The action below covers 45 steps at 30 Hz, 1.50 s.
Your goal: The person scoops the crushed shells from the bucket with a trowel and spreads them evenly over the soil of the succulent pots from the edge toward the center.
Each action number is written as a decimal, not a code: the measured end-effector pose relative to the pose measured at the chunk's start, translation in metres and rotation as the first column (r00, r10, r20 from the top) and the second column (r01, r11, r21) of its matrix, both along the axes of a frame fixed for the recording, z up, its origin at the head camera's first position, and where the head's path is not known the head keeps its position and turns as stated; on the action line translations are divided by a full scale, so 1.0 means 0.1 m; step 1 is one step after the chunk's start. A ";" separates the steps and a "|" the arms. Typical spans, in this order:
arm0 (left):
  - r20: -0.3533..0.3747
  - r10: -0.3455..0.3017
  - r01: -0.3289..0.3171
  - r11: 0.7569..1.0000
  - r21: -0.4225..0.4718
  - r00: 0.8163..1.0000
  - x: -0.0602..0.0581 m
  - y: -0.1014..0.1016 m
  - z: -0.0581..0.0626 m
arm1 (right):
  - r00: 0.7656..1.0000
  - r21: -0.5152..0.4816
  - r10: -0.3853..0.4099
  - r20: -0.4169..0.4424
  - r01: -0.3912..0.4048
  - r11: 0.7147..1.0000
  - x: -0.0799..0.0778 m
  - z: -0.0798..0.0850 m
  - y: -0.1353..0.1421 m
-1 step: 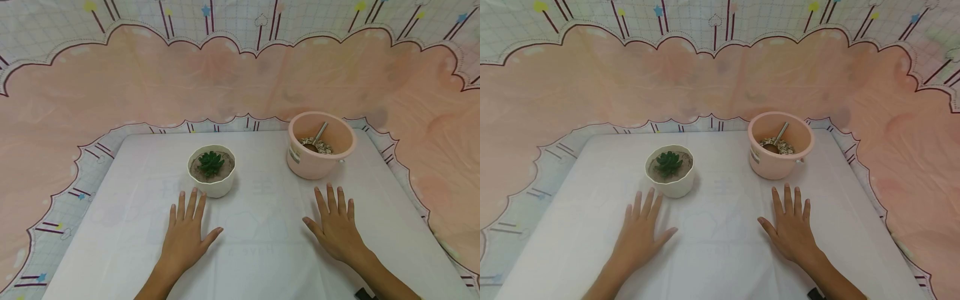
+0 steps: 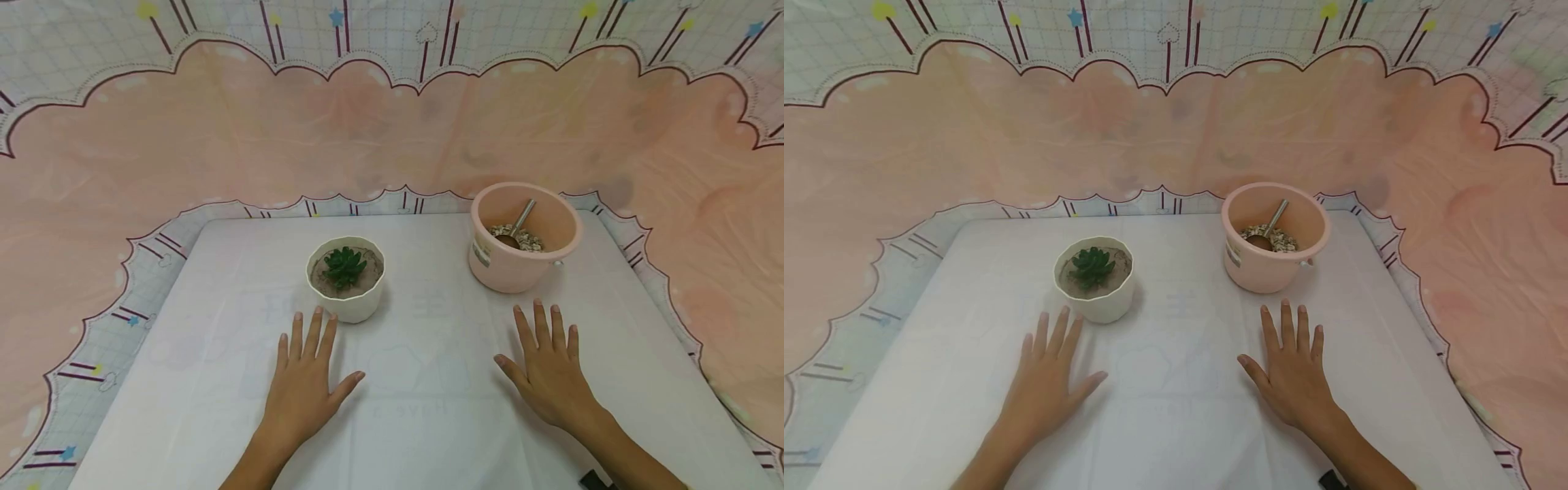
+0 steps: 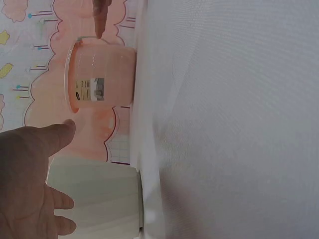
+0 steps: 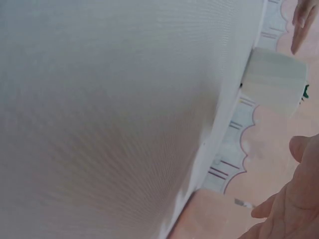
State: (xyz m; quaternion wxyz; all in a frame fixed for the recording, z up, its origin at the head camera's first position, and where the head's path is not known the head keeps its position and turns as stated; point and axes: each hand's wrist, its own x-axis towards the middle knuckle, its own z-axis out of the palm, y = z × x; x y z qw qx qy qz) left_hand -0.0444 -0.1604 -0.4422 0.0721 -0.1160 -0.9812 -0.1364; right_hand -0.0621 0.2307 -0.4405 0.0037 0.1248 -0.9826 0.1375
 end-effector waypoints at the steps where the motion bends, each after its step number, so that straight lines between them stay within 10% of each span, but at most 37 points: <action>1: -0.002 -0.001 0.001 1.000 0.002 1.000 0.00 0.00 0.00 | 1.000 -0.004 0.005 -0.004 -0.005 1.000 0.00 0.00 0.00; 16: 0.048 -0.161 0.150 0.971 0.188 0.986 0.10 0.29 0.16 | 0.974 -0.209 0.049 -0.222 -0.096 0.973 0.07 0.12 -0.11; 24: 0.002 -0.396 0.362 0.841 0.403 0.918 -0.05 0.72 0.23 | 0.918 -0.296 0.071 -0.391 -0.198 0.934 -0.02 0.43 -0.15; 29: -0.079 -0.444 0.412 0.730 0.546 0.892 -0.31 1.11 0.33 | 0.892 -0.365 -0.027 -0.451 -0.157 0.918 -0.37 0.75 -0.06; 36: -0.072 -0.350 0.303 0.671 0.677 0.934 -0.81 1.64 0.38 | 0.940 -0.394 -0.147 -0.308 0.014 0.919 -1.07 1.08 0.18; 45: -0.117 -0.226 0.234 0.612 0.756 0.967 -1.33 2.02 0.32 | 0.987 -0.202 -0.163 0.014 0.162 0.966 -1.79 1.19 0.30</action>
